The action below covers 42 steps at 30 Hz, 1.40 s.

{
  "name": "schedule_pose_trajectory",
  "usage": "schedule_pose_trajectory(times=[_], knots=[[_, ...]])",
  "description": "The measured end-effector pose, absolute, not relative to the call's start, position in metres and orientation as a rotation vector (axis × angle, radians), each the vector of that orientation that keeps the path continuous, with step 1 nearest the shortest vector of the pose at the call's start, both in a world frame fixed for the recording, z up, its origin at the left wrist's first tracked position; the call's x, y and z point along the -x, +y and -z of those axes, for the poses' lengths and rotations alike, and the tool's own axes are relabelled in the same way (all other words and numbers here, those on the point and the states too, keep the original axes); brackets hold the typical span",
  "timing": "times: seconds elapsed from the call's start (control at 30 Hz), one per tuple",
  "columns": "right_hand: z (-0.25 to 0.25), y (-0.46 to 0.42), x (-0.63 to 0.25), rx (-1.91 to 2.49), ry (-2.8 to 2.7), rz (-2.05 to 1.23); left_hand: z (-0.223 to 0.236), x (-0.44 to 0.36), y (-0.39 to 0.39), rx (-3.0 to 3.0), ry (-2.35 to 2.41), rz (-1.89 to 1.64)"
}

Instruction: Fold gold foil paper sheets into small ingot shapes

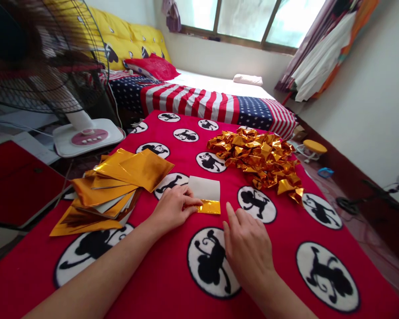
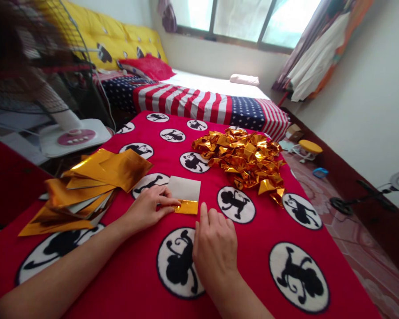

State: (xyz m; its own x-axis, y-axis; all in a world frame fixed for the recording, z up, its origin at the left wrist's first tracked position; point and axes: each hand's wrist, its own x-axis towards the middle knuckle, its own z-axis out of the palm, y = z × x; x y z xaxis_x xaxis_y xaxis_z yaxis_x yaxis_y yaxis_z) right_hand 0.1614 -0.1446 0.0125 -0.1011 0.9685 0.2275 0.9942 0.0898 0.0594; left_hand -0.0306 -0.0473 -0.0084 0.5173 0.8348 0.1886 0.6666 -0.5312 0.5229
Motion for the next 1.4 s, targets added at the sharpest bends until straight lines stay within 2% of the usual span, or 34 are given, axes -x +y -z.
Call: schedule_pose_trajectory(times=[0.2, 0.37, 0.47, 0.73, 1.13, 1.4], knots=[[0.003, -0.142, -0.139, 1.878, -2.301, 0.204, 0.006, 0.030, -0.053, -2.377, 1.309, -0.741], [0.012, -0.142, -0.138, 1.854, -2.271, 0.185, -0.004, 0.017, -0.082, -2.649, 1.234, -0.865], [0.013, -0.142, -0.139, 1.839, -2.239, 0.130, -0.003, 0.006, -0.108, -2.763, 1.144, -0.712], [0.013, -0.142, -0.140, 1.843, -2.252, 0.132, 0.012, -0.006, -0.136, -2.698, 1.428, -0.291], [0.011, -0.142, -0.141, 1.880, -2.279, 0.140, 0.012, 0.004, -0.132, -2.727, 1.652, -0.052], [0.008, -0.140, -0.144, 1.907, -2.242, 0.128, 0.001, -0.003, -0.123, -2.671, 1.630, -0.094]])
